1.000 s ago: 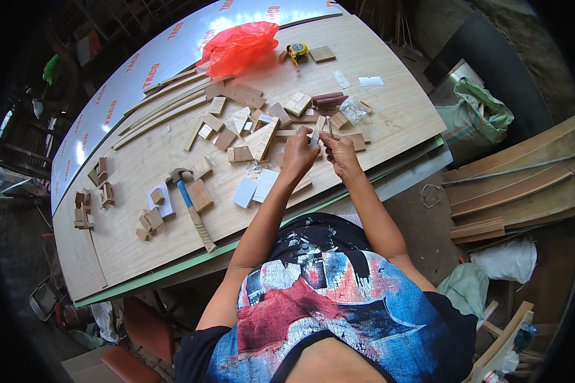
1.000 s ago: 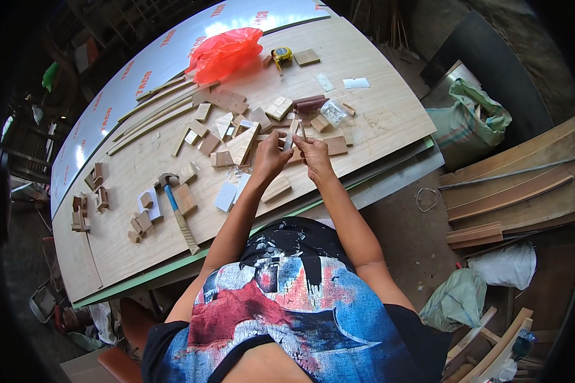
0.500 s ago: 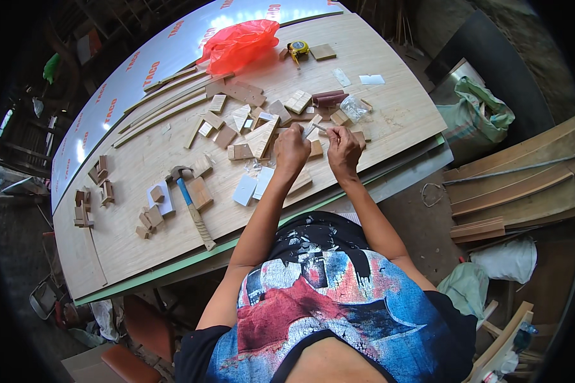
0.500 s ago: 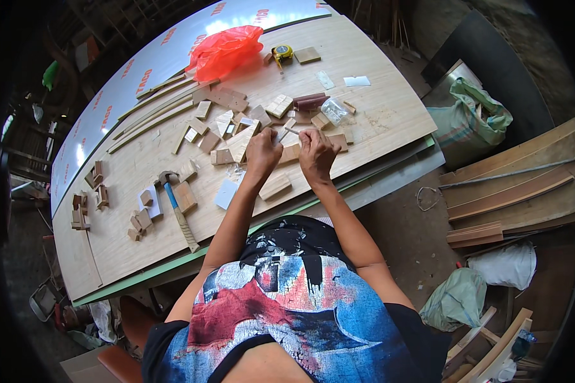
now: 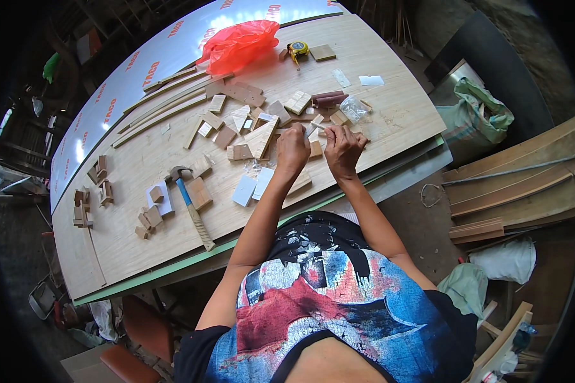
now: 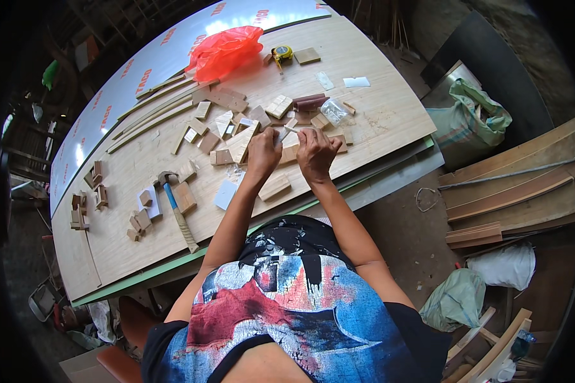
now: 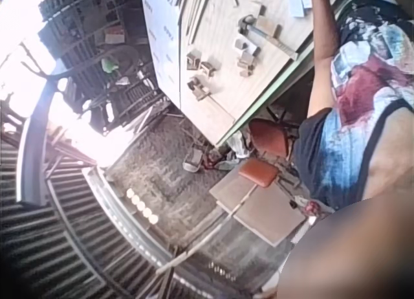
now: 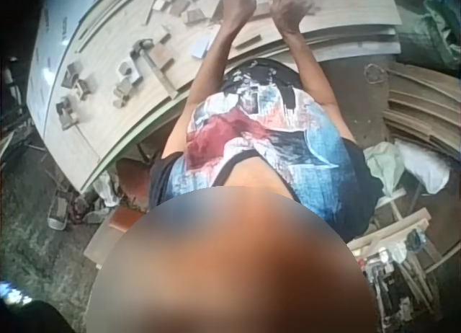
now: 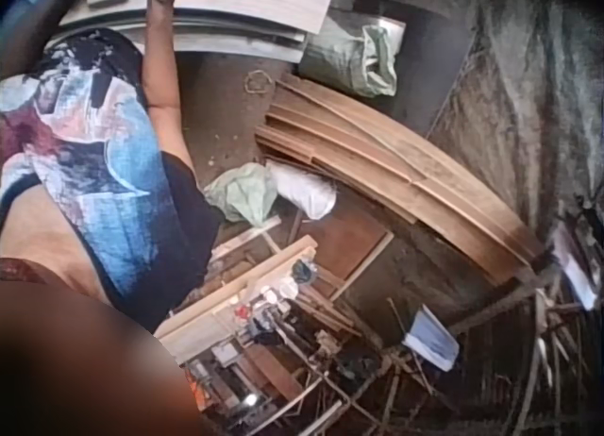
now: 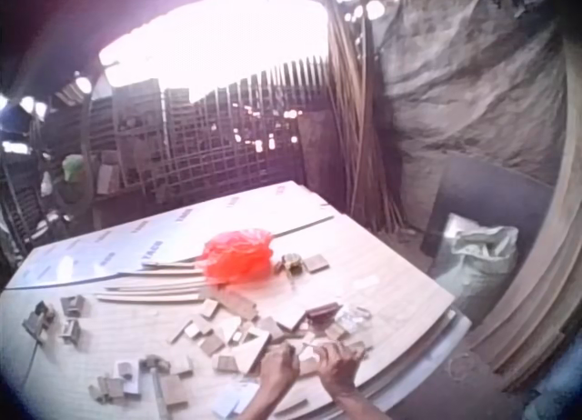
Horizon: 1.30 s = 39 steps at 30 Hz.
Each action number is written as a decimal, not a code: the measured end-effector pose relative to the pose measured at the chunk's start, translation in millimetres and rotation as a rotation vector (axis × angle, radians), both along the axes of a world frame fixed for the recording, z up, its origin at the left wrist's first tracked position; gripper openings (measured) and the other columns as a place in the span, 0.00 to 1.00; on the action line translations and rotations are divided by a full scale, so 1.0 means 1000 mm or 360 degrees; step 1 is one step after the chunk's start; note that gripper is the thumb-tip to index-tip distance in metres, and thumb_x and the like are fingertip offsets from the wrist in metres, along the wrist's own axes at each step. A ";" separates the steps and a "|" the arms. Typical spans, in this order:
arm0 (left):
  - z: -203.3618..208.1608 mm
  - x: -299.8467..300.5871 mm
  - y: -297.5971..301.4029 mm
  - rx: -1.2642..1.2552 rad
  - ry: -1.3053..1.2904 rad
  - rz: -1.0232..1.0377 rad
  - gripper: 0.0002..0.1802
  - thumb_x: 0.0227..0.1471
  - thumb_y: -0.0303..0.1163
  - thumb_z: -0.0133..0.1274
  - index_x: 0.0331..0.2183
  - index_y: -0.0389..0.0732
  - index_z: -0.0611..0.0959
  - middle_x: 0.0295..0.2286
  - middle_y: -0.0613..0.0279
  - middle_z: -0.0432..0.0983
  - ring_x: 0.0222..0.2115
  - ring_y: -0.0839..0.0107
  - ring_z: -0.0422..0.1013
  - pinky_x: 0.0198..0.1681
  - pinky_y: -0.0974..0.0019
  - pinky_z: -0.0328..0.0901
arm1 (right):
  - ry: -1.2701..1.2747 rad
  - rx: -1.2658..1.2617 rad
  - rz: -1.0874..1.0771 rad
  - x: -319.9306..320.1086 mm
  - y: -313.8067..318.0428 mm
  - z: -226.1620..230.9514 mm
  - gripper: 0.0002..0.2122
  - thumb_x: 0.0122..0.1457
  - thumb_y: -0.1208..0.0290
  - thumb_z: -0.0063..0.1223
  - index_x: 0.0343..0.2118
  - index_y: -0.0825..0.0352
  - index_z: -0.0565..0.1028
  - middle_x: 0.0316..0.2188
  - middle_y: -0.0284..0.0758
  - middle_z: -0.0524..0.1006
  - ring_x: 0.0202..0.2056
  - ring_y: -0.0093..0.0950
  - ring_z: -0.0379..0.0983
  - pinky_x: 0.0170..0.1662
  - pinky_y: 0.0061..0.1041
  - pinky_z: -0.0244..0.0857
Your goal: Assembling and gluing small wooden blocks together at a workbench.
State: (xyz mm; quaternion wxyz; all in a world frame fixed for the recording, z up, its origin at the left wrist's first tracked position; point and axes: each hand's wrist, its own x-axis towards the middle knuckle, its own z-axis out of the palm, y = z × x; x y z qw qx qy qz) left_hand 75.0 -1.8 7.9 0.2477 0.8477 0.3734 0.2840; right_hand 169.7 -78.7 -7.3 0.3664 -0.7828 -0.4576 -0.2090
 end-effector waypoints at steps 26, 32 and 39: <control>0.002 -0.002 -0.001 -0.0075 0.0053 -0.0079 0.04 0.34 0.24 0.50 0.19 0.34 0.74 0.20 0.45 0.71 0.24 0.51 0.69 0.28 0.55 0.63 | -0.0018 0.0052 0.0136 0.001 -0.003 -0.001 0.03 0.46 0.69 0.50 0.21 0.60 0.70 0.20 0.27 0.70 0.23 0.25 0.64 0.32 0.27 0.46; 0.004 -0.003 -0.004 -0.0065 0.0022 -0.0073 0.05 0.33 0.24 0.51 0.20 0.35 0.75 0.20 0.46 0.71 0.24 0.51 0.69 0.29 0.56 0.63 | -0.0044 0.0015 0.0046 0.008 -0.002 -0.003 0.03 0.47 0.69 0.50 0.22 0.60 0.70 0.20 0.26 0.70 0.23 0.24 0.64 0.31 0.26 0.47; 0.004 -0.002 -0.006 -0.0138 0.0135 -0.0090 0.07 0.32 0.26 0.53 0.21 0.35 0.76 0.21 0.46 0.71 0.25 0.52 0.69 0.30 0.57 0.63 | -0.0003 0.0012 -0.0052 0.016 -0.004 -0.008 0.04 0.47 0.68 0.50 0.22 0.60 0.69 0.21 0.26 0.71 0.24 0.24 0.65 0.32 0.26 0.48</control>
